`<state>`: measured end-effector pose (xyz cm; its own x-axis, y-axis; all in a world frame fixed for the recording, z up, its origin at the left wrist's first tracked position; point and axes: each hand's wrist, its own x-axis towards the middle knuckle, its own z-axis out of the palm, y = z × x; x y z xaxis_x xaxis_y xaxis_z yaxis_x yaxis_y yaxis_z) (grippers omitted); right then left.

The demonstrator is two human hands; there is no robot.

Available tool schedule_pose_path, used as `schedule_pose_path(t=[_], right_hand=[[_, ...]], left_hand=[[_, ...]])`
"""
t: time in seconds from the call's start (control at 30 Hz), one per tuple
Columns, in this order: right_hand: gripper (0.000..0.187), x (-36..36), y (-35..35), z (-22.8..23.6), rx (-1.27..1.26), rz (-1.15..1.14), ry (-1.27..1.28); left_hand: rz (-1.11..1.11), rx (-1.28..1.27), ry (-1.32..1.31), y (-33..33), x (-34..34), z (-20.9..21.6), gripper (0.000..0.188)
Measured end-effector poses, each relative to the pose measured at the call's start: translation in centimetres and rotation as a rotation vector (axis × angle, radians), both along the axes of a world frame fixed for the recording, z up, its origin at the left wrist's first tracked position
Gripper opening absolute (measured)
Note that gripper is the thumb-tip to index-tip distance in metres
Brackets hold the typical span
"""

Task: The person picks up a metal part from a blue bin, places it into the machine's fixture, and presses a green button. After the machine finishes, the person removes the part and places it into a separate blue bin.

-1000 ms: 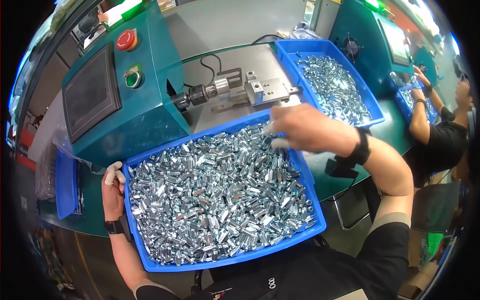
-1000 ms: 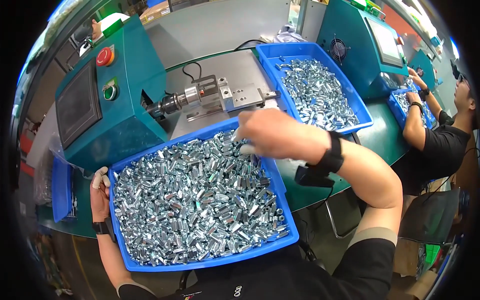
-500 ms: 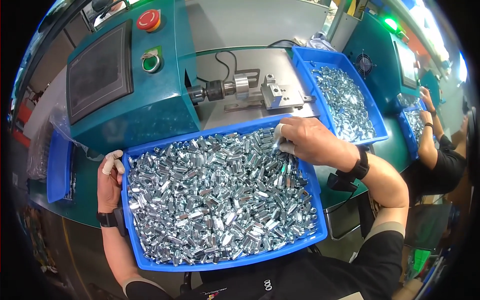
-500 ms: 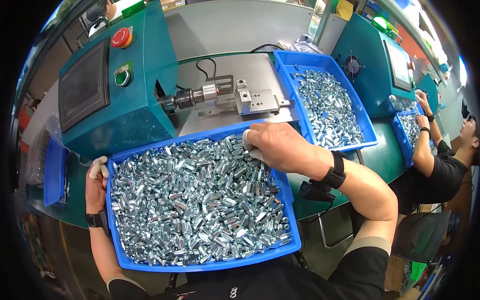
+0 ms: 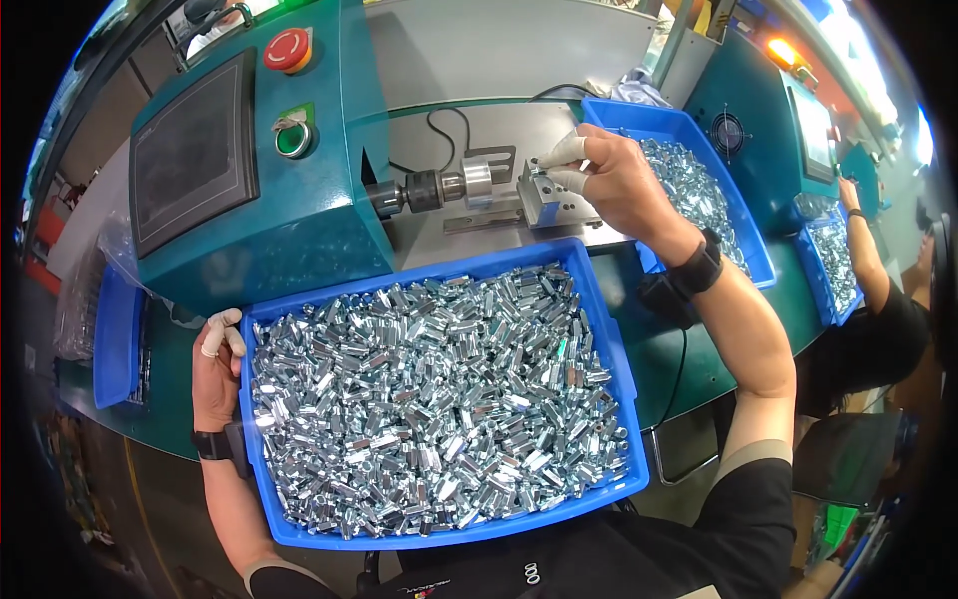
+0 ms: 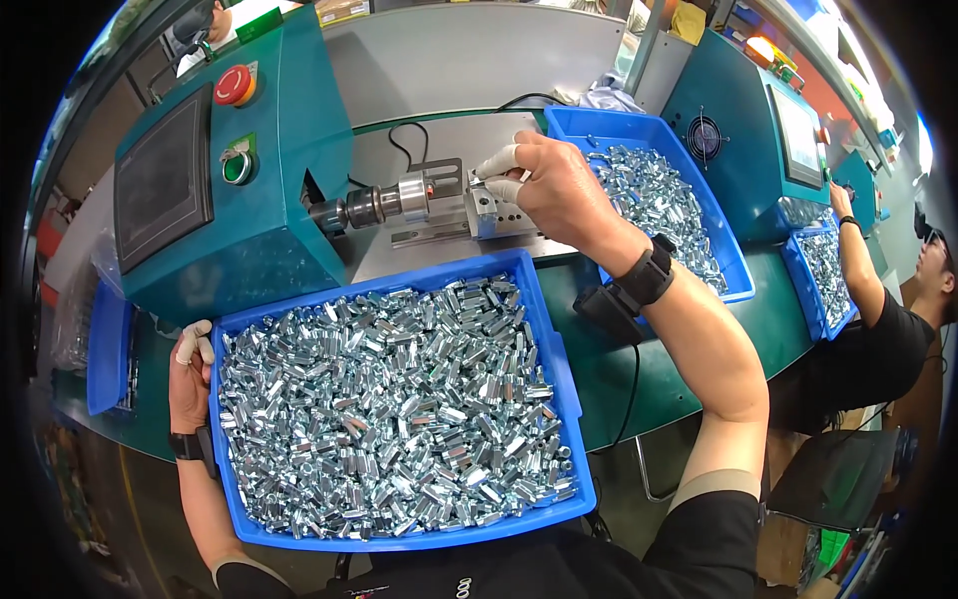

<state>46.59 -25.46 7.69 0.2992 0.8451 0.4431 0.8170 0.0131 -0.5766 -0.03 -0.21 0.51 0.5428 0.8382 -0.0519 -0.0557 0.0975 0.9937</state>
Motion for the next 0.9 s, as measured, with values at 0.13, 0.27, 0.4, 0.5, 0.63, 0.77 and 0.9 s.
schedule_pose_path(t=[0.13,0.27,0.4,0.5,0.63,0.77,0.9], right_hand=[[0.012,-0.1,0.3,0.5,-0.025,0.037,0.006],[0.013,0.1,0.6,1.3,-0.044,0.075,-0.198],[0.014,0.6,0.6,1.4,-0.065,0.112,-0.265],[0.016,0.8,0.5,1.7,-0.108,0.125,-0.278],[0.020,0.8,-0.4,1.7,-0.077,0.155,-0.367],[0.023,-0.9,-1.3,0.8,-0.064,0.081,-0.255],[0.026,-1.9,-0.9,0.3,-0.013,0.012,-0.234]], left_hand=[[0.006,-0.014,0.001,-0.1,-0.1,0.1,0.030],[0.015,-0.016,0.000,0.1,-0.1,0.0,0.030],[0.010,-0.014,-0.011,0.2,-0.2,-0.1,0.029],[0.002,-0.013,-0.018,0.2,-0.2,-0.1,0.029],[-0.005,-0.021,-0.017,0.1,-0.2,-0.1,0.029],[-0.013,0.004,-0.007,0.0,-0.2,0.1,0.030],[-0.021,0.013,-0.001,0.1,-0.1,0.0,0.031]])
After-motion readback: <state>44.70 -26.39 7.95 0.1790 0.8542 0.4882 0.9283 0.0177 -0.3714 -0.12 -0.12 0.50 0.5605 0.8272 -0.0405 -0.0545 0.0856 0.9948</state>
